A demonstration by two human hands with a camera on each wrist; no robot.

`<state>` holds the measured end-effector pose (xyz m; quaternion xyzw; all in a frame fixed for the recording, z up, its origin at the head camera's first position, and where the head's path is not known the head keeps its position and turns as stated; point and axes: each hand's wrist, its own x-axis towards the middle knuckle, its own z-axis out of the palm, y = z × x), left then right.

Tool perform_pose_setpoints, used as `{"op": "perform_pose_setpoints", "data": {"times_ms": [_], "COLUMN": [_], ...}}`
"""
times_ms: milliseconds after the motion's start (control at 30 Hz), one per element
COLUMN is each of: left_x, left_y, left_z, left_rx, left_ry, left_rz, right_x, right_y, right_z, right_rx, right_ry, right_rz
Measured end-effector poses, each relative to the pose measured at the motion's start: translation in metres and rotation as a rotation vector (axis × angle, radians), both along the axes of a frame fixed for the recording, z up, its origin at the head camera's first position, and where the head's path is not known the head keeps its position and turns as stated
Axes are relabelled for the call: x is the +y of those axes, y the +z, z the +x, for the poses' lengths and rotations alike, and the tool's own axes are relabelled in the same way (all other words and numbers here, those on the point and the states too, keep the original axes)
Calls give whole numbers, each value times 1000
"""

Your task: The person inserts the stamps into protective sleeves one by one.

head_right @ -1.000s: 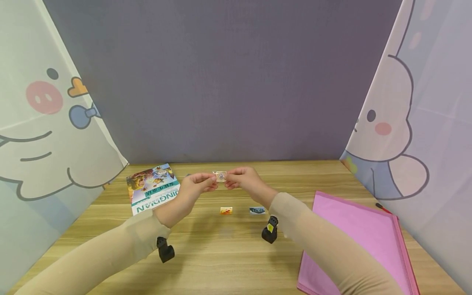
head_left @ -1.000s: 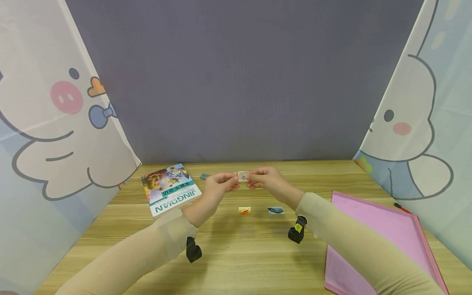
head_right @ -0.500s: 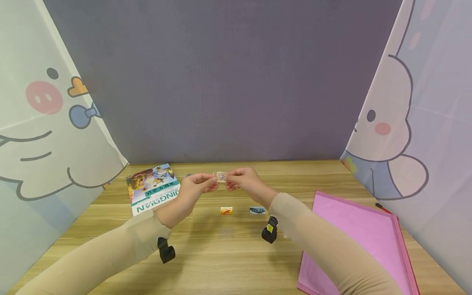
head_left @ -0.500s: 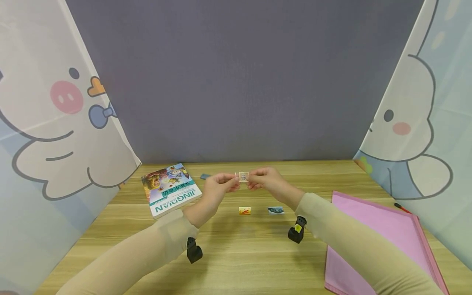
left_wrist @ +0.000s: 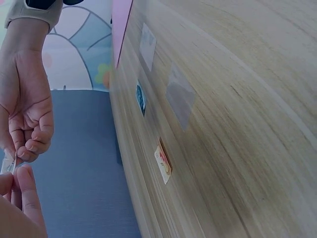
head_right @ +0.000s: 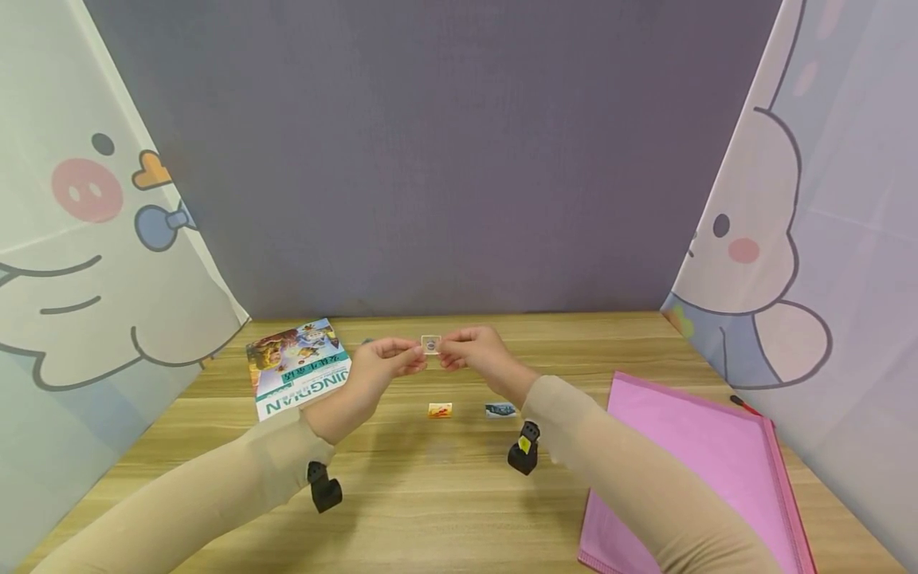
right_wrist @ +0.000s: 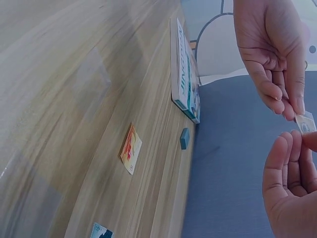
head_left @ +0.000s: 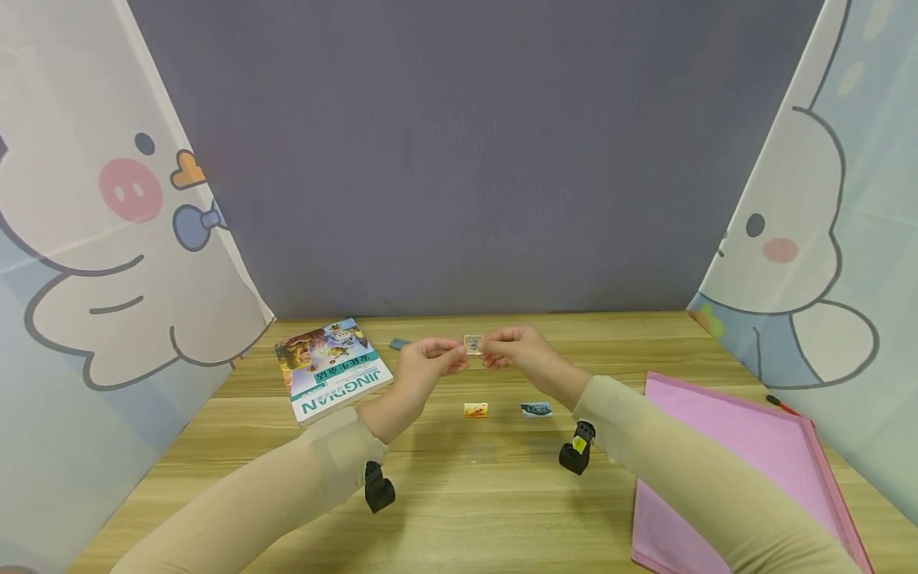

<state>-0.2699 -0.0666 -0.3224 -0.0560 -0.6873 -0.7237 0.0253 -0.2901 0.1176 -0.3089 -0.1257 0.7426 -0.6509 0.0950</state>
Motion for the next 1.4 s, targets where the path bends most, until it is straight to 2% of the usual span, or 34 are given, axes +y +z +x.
{"op": "perform_pose_setpoints", "data": {"times_ms": [533,767,1100,1400], "left_x": [0,0,-3,-8], "left_y": [-1,-2,-3,-5], "left_z": [0,0,-1,1], "left_rx": [1,-2,-20,-47], "left_ry": [-1,6,40,35], "left_rz": [1,3,-28,-52], "right_x": [1,-1,2,-4], "right_y": [2,0,0,-4], "right_z": [-2,-2,-2,1], "right_rx": [-22,-41,-48,40], "right_ry": [21,20,68,60], "right_rz": [48,34,-16,35]}}
